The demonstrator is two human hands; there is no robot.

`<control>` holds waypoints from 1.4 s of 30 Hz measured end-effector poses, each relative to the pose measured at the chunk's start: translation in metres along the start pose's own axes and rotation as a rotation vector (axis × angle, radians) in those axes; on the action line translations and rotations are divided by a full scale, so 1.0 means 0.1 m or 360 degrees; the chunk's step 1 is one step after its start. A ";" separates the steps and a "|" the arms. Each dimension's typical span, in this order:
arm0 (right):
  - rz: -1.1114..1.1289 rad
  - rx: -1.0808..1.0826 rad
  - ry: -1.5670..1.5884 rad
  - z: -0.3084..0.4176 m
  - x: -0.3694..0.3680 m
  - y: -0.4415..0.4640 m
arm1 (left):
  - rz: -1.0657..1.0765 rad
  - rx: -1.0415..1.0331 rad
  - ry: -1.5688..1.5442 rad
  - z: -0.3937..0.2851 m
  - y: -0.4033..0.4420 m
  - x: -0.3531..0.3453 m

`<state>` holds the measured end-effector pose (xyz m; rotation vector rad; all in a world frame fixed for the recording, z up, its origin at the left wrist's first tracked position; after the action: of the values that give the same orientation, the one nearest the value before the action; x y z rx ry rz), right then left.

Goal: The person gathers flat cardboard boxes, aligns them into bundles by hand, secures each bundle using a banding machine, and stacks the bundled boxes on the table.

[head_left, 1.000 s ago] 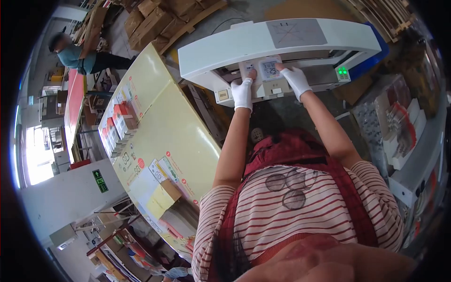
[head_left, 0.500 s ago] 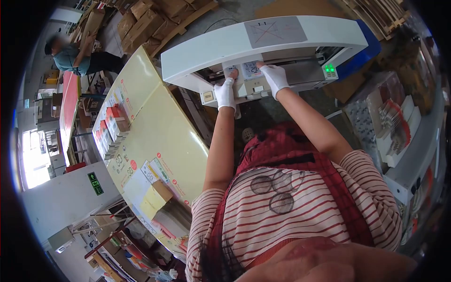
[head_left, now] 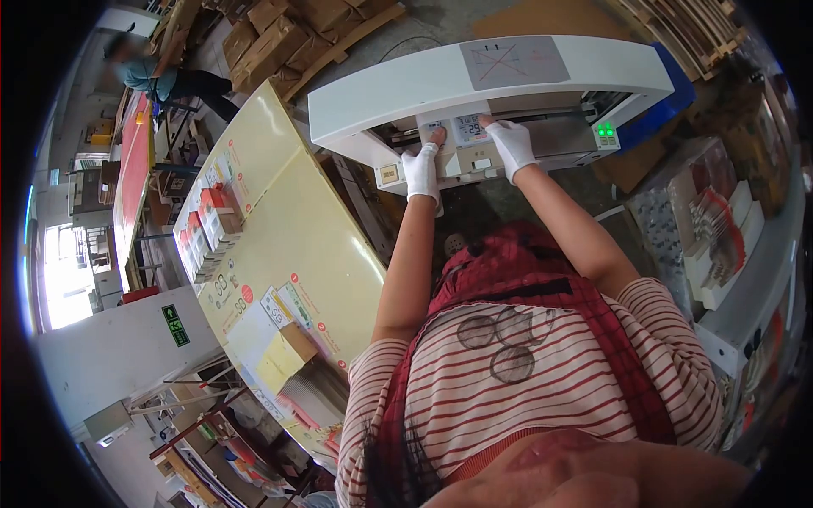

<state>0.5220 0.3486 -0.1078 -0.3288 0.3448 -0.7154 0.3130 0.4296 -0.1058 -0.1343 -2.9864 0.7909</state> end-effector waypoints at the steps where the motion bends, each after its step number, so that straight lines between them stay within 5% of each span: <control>1: 0.0003 0.0021 -0.0030 0.00 0.00 0.01 | 0.0021 0.0001 -0.0011 -0.02 -0.02 0.00; 13: 0.0012 -0.0016 0.0006 0.14 -0.06 -0.10 | 0.0163 0.0068 -0.0044 0.04 0.08 -0.03; 16: 0.0032 -0.0045 0.0006 0.22 -0.04 -0.07 | 0.0652 0.0382 -0.0307 -0.08 -0.03 -0.25; 20: -0.0012 0.0133 -0.0196 0.42 0.17 -0.13 | 0.0623 0.0364 -0.0443 -0.05 -0.24 -0.42; 21: -0.0063 0.0253 -0.0183 0.47 0.30 -0.23 | 0.0443 0.0272 -0.0147 -0.08 -0.41 -0.37; 22: -0.0015 0.0259 -0.0181 0.47 0.44 -0.35 | 0.0511 -0.0086 0.0129 0.08 -0.35 -0.42; 23: 0.0319 0.0085 0.0149 0.44 0.39 -0.61 | 0.0519 -0.0247 -0.0127 0.26 -0.55 -0.41; 25: 0.0663 -0.0674 0.0374 -0.40 0.82 -0.82 | 0.0557 -0.0245 -0.0079 0.46 -1.15 -0.22; 28: 0.1143 -0.0476 0.0033 -0.66 0.73 -1.25 | 0.0469 -0.0280 0.0157 0.81 -1.77 0.31; 31: 0.1332 -0.0401 -0.0292 -0.41 -0.07 -1.86 | 0.0277 -0.0178 -0.0332 0.78 -2.41 0.98; 34: 0.1825 -0.0135 -0.0421 0.04 -0.76 -1.98 | -0.0123 -0.0288 -0.0201 0.66 -2.86 1.10; 36: 0.2085 0.0529 -0.0883 0.44 -1.20 -2.22 | -0.0617 -0.0333 -0.0340 0.76 -3.20 1.32; 39: 0.2184 0.1475 -0.1615 0.80 -2.11 -2.94 | -0.2042 -0.0428 0.0011 1.14 -4.05 2.41; 41: 0.2266 0.1811 -0.2065 0.17 -2.75 -3.29 | -0.2757 -0.0209 0.0805 0.96 -5.00 3.45; 42: 0.2318 0.1947 -0.2187 -0.21 -2.83 -3.18 | -0.3027 -0.0149 0.0786 1.07 -5.45 3.77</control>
<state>0.1307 0.3134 0.0575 0.6275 -1.1099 0.8664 -0.1085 -0.0582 0.0813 1.7513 -1.4410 0.1868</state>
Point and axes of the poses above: each hand's wrist, its own y-axis towards the middle knuckle, its own x-axis out of the back of the hand, z = x × y, the point moved 9 cm from there along y, towards the middle knuckle, and after that the axes turned 1 degree about y, right-handed, at the moved point
